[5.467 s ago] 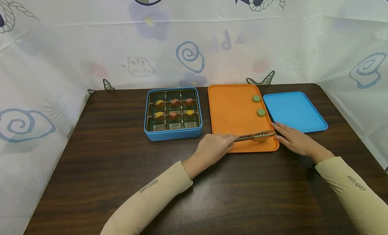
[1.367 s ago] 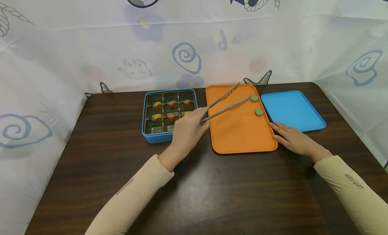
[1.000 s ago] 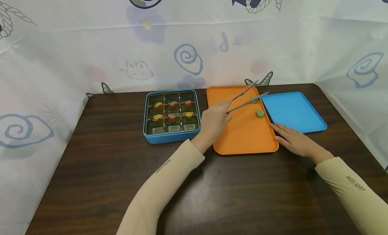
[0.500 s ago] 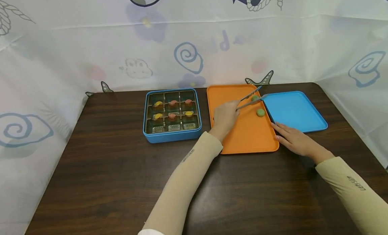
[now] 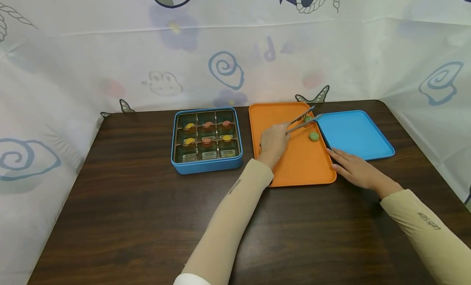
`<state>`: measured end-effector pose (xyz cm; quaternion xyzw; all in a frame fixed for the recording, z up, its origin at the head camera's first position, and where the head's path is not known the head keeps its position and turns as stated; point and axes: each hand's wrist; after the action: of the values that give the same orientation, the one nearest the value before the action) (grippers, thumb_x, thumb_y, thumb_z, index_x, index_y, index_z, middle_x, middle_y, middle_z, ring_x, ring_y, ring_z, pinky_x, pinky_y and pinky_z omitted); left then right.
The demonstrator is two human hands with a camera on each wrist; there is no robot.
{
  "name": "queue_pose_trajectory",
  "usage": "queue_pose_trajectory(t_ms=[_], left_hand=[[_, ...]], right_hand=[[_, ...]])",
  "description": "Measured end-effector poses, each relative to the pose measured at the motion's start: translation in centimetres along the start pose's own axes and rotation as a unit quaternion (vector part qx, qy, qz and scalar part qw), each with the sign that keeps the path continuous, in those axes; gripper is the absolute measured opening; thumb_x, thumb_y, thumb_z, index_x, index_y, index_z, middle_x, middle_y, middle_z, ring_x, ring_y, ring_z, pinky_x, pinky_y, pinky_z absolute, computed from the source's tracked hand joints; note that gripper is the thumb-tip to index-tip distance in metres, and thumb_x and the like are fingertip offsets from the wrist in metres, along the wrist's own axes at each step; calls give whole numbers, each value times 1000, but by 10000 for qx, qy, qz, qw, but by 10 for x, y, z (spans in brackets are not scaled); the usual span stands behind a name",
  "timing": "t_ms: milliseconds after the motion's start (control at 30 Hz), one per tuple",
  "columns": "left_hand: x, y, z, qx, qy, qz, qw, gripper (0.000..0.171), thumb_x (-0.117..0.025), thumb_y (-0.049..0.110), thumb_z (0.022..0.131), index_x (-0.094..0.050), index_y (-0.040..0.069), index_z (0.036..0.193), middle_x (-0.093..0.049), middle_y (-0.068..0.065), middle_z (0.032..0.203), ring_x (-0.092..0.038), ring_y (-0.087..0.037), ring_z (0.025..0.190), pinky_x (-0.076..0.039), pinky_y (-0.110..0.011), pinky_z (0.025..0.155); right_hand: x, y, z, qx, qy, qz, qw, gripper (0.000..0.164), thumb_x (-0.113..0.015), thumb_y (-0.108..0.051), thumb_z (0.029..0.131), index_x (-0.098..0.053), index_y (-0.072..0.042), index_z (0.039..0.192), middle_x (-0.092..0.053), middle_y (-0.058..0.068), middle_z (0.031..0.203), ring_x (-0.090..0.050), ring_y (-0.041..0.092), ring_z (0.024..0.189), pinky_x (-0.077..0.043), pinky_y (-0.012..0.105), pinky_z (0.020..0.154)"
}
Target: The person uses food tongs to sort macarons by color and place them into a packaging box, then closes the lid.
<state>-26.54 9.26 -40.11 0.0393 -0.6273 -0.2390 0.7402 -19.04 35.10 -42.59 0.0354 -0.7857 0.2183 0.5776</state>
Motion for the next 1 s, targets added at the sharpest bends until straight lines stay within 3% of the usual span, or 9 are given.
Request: queue_pose_trajectory(t_ms=[267,533,1000], left_hand=[[0,-2,0,-267,66,259,9993,26,-63,25,92,-68,24,118,-75,5,95,-66,-10,64,-41,-19,45],[0,-2,0,-417,68,446,9981,24,-54,23,98,-69,26,117,-75,6,86,-53,-7,51,-29,-18,41],[10,-4,-2,-438,-120,492,9978,25,-56,25,97,-66,27,120,-74,4,85,-46,-7,47,-26,-18,39]], right_hand=[[0,-1,0,24,26,-32,10000,61,-36,-39,103,-19,-10,154,-21,28,155,-23,50,140,-20,64,111],[1,-2,-1,-4,29,8,10000,61,-36,-40,103,-17,-13,154,-21,27,155,-22,50,141,-19,64,111],[-1,1,-1,-3,43,38,10000,61,-36,-40,103,-17,-13,154,-21,27,155,-22,50,141,-18,64,111]])
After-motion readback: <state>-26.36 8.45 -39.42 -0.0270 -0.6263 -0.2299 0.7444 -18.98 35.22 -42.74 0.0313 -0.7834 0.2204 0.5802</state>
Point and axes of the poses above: each hand's wrist, its own z-axis towards the middle knuckle, its own x-axis out of the back of the hand, y = z × x
